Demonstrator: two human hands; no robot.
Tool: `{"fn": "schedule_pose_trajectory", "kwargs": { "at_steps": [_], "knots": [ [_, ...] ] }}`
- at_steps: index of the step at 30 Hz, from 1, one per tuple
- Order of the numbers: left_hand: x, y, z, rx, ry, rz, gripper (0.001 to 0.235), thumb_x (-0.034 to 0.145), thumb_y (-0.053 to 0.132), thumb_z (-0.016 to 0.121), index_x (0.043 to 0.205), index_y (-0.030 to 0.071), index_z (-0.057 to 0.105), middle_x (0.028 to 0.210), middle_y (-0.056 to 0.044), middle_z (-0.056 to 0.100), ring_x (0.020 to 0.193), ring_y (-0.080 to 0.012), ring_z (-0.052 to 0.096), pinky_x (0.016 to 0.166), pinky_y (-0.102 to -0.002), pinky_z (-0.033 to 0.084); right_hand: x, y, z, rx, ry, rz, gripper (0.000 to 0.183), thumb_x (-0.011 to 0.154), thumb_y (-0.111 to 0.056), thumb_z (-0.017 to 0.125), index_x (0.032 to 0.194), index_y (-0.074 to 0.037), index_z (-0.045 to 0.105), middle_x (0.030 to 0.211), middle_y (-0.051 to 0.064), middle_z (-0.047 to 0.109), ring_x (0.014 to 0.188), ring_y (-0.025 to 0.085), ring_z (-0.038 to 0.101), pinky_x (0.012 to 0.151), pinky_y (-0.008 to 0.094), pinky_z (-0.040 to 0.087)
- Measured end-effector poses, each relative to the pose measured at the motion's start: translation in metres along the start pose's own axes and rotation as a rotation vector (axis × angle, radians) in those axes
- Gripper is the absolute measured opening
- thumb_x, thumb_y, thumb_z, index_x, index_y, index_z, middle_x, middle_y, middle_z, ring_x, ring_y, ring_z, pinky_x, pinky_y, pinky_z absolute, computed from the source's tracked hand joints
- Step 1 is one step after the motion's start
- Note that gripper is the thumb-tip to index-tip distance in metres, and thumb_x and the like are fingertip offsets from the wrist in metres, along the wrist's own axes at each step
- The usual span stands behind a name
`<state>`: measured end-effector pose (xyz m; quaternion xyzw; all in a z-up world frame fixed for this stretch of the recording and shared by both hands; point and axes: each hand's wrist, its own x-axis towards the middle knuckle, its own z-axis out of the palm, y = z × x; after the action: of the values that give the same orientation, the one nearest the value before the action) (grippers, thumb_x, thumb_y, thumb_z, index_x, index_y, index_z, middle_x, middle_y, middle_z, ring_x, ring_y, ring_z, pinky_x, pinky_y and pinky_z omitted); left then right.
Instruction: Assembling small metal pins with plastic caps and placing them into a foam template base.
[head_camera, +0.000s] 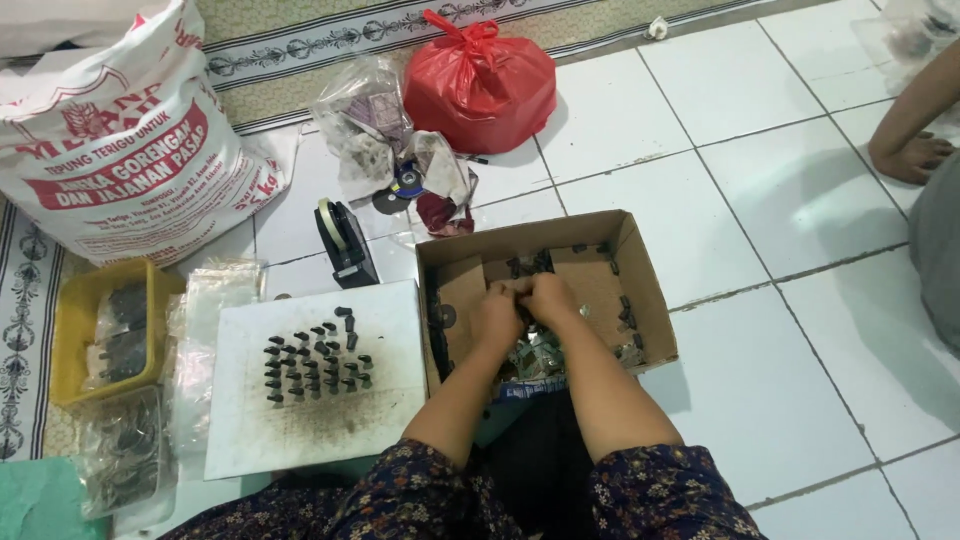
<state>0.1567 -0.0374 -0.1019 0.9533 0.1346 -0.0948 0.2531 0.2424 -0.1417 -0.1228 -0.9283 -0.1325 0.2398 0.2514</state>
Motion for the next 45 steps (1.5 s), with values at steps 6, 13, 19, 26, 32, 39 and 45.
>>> {"fn": "schedule_pose_trajectory", "kwargs": {
  "at_steps": [6, 13, 19, 26, 32, 39, 45],
  "knots": [
    [-0.012, -0.01, -0.021, -0.795, 0.173, -0.121, 0.039, 0.1, 0.02, 0.067, 0.132, 0.0, 0.066, 0.129, -0.024, 0.067, 0.123, -0.0404, 0.062, 0.101, -0.049, 0.053, -0.014, -0.003, -0.013, 0.588, 0.028, 0.058, 0.027, 0.089, -0.018, 0.075, 0.112, -0.003, 0.078, 0.109, 0.021, 0.077, 0.107, 0.032, 0.071, 0.093, 0.043, 0.055],
    [-0.043, -0.011, -0.048, -1.109, 0.273, -0.299, 0.036, 0.093, 0.017, 0.077, 0.124, -0.001, 0.072, 0.115, -0.021, 0.075, 0.105, -0.0262, 0.073, 0.081, -0.036, 0.06, -0.035, -0.029, -0.01, 1.093, -0.029, 0.071, 0.028, 0.08, -0.005, 0.083, 0.104, 0.007, 0.075, 0.084, 0.019, 0.076, 0.072, 0.022, 0.072, 0.063, 0.028, 0.061],
    [-0.079, -0.013, -0.077, -1.006, 0.282, -0.287, 0.024, 0.087, 0.008, 0.08, 0.109, 0.0, 0.078, 0.098, -0.02, 0.078, 0.087, -0.0229, 0.077, 0.069, -0.032, 0.063, -0.084, -0.071, -0.029, 0.869, 0.048, -0.086, 0.023, 0.083, -0.007, 0.082, 0.104, 0.003, 0.078, 0.088, 0.024, 0.077, 0.081, 0.026, 0.075, 0.07, 0.036, 0.062],
    [-0.092, -0.04, -0.059, -0.903, 0.234, -0.131, 0.021, 0.087, 0.005, 0.079, 0.106, -0.003, 0.077, 0.092, -0.021, 0.078, 0.077, -0.0208, 0.077, 0.064, -0.03, 0.062, -0.08, -0.064, -0.005, 0.539, 0.217, -0.163, 0.017, 0.082, -0.018, 0.084, 0.097, -0.011, 0.081, 0.088, 0.012, 0.077, 0.089, 0.027, 0.073, 0.078, 0.039, 0.058],
    [-0.128, -0.056, -0.055, -1.006, 0.171, -0.198, 0.028, 0.087, 0.009, 0.081, 0.112, -0.003, 0.075, 0.095, -0.022, 0.077, 0.08, -0.0214, 0.077, 0.068, -0.03, 0.063, -0.101, -0.054, -0.028, 1.029, 0.17, -0.059, 0.02, 0.09, -0.011, 0.077, 0.108, -0.003, 0.077, 0.094, 0.016, 0.075, 0.085, 0.025, 0.072, 0.074, 0.036, 0.059],
    [-0.173, -0.042, -0.098, -1.341, 0.178, -0.261, 0.04, 0.092, 0.012, 0.077, 0.126, -0.007, 0.068, 0.109, -0.025, 0.073, 0.097, -0.0244, 0.071, 0.084, -0.033, 0.062, -0.138, -0.077, -0.032, 1.257, -0.205, -0.075, 0.026, 0.088, -0.006, 0.076, 0.112, 0.002, 0.072, 0.094, 0.011, 0.075, 0.085, 0.021, 0.073, 0.077, 0.029, 0.058],
    [-0.199, -0.024, -0.124, -0.909, 0.475, 0.09, 0.032, 0.093, 0.006, 0.073, 0.126, 0.005, 0.073, 0.089, -0.02, 0.073, 0.076, -0.0212, 0.072, 0.058, -0.033, 0.066, -0.152, -0.084, -0.027, 1.247, -0.297, -0.122, 0.022, 0.082, -0.004, 0.081, 0.103, -0.001, 0.075, 0.086, 0.01, 0.074, 0.077, 0.019, 0.072, 0.069, 0.026, 0.059]
  ]
}}
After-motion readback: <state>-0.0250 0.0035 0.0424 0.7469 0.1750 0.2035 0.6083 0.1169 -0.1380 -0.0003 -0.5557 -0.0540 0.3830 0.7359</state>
